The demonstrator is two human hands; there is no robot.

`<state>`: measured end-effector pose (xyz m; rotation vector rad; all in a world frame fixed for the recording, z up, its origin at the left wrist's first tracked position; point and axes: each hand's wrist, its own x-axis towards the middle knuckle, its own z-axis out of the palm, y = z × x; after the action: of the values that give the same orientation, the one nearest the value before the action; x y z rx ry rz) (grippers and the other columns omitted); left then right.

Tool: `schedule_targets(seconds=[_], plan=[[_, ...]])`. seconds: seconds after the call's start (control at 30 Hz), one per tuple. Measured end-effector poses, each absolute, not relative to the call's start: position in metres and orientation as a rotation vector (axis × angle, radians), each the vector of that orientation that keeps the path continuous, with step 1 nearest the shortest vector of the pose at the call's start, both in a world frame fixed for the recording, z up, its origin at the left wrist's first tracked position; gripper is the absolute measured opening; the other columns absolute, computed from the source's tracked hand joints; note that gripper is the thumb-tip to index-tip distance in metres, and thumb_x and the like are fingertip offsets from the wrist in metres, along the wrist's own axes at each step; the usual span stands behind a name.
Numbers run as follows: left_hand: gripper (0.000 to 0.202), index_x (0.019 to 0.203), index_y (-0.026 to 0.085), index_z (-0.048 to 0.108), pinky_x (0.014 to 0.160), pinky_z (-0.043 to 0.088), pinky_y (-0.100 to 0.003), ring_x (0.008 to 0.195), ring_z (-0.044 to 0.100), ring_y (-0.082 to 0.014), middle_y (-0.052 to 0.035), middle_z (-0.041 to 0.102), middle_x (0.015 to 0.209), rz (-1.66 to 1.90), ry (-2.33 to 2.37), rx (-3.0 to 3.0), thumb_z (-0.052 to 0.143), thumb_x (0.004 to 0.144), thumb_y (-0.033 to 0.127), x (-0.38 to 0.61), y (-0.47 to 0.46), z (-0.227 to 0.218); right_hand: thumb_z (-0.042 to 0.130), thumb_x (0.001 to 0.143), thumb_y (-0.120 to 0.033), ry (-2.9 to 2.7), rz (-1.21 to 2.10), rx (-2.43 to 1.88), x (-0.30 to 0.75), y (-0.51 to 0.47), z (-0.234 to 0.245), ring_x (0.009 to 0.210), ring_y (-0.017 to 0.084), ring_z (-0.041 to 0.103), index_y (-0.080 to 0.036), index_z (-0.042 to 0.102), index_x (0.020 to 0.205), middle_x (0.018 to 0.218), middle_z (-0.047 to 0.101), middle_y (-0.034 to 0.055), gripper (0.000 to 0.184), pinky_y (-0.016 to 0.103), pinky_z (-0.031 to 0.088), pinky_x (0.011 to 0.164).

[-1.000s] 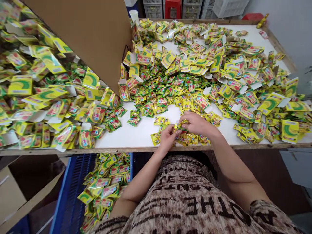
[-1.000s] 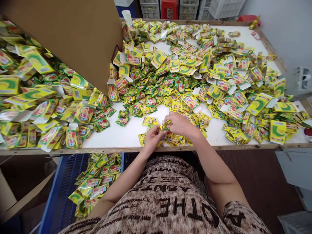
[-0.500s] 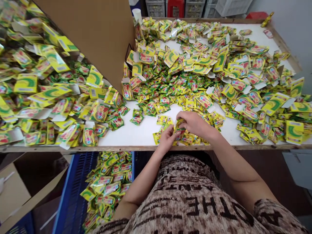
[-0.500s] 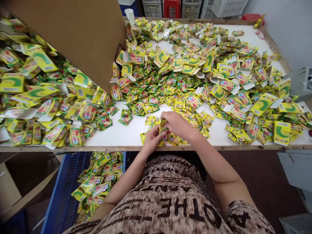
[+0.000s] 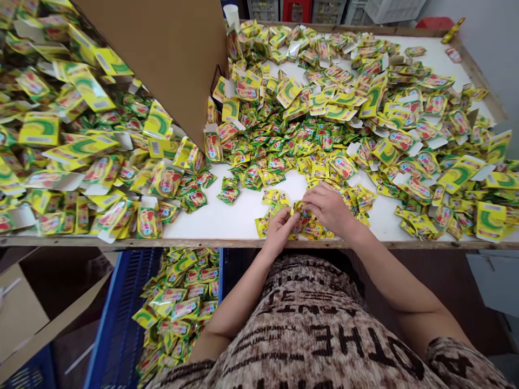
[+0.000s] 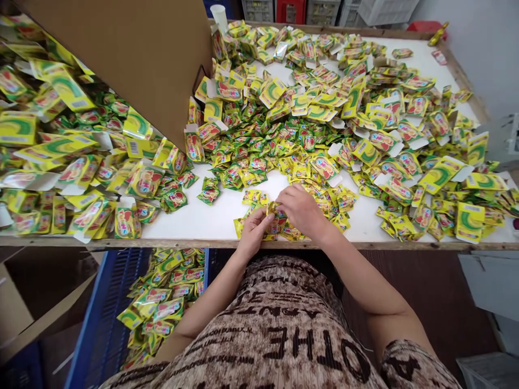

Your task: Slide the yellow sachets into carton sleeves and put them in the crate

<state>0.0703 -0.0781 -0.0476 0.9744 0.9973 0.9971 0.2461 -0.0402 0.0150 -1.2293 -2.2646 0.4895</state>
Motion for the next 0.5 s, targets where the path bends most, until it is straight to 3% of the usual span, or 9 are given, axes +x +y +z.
schedule_targets(seconds=[0.1,0.2,0.27,0.33,0.4,0.5], plan=[[0.034,0.087,0.018,0.066,0.072,0.042,-0.026,0.074,0.050,-0.0149,-0.0002,0.058,0.077,0.943,1.042,1.051,0.068,0.082,0.052,0.066,-0.081,-0.049,0.058,0.094,-0.031,-2.345,0.456,-1.197,0.246,-0.044,0.010,0.112,0.028,0.050,-0.018,0.070,0.074,0.114,0.066,0.0118,0.027,0.047,0.042,0.094],[0.035,0.082,0.017,0.064,0.070,0.041,-0.026,0.072,0.049,-0.0145,0.0004,0.056,0.073,0.907,1.039,1.079,0.069,0.080,0.052,0.063,-0.082,-0.050,0.059,0.094,-0.034,-2.418,0.462,-1.184,0.248,-0.049,0.010,0.120,0.031,0.047,-0.018,0.072,0.078,0.124,0.063,0.0121,0.025,0.050,0.040,0.097],[0.033,0.086,0.018,0.064,0.070,0.041,-0.026,0.072,0.049,-0.0142,0.0006,0.056,0.075,0.918,1.022,1.067,0.067,0.082,0.051,0.062,-0.082,-0.049,0.061,0.093,-0.031,-2.353,0.472,-1.202,0.252,-0.051,0.012,0.113,0.028,0.052,-0.019,0.072,0.093,0.119,0.064,0.0126,0.017,0.046,0.042,0.093],[0.032,0.091,0.018,0.063,0.071,0.041,-0.026,0.073,0.049,-0.0141,0.0005,0.057,0.078,0.938,1.007,1.049,0.064,0.085,0.049,0.062,-0.081,-0.047,0.061,0.092,-0.026,-2.243,0.540,-1.205,0.255,-0.051,0.014,0.095,0.023,0.058,-0.018,0.069,0.100,0.101,0.066,0.0105,0.014,0.037,0.046,0.083],[0.031,0.095,0.018,0.063,0.072,0.041,-0.026,0.076,0.050,-0.0144,0.0000,0.058,0.082,0.939,0.998,1.068,0.062,0.087,0.048,0.061,-0.080,-0.045,0.059,0.093,-0.020,-2.205,0.609,-1.166,0.257,-0.050,0.016,0.081,0.018,0.057,-0.017,0.069,0.097,0.086,0.064,0.0067,0.012,0.030,0.045,0.072],[0.031,0.097,0.018,0.064,0.076,0.042,-0.027,0.080,0.051,-0.0156,-0.0007,0.059,0.084,0.896,1.006,1.184,0.061,0.088,0.048,0.061,-0.079,-0.044,0.050,0.092,-0.008,-2.377,0.571,-1.118,0.257,-0.050,0.022,0.076,0.017,0.054,-0.017,0.071,0.095,0.083,0.061,0.0063,0.023,0.028,0.041,0.068]])
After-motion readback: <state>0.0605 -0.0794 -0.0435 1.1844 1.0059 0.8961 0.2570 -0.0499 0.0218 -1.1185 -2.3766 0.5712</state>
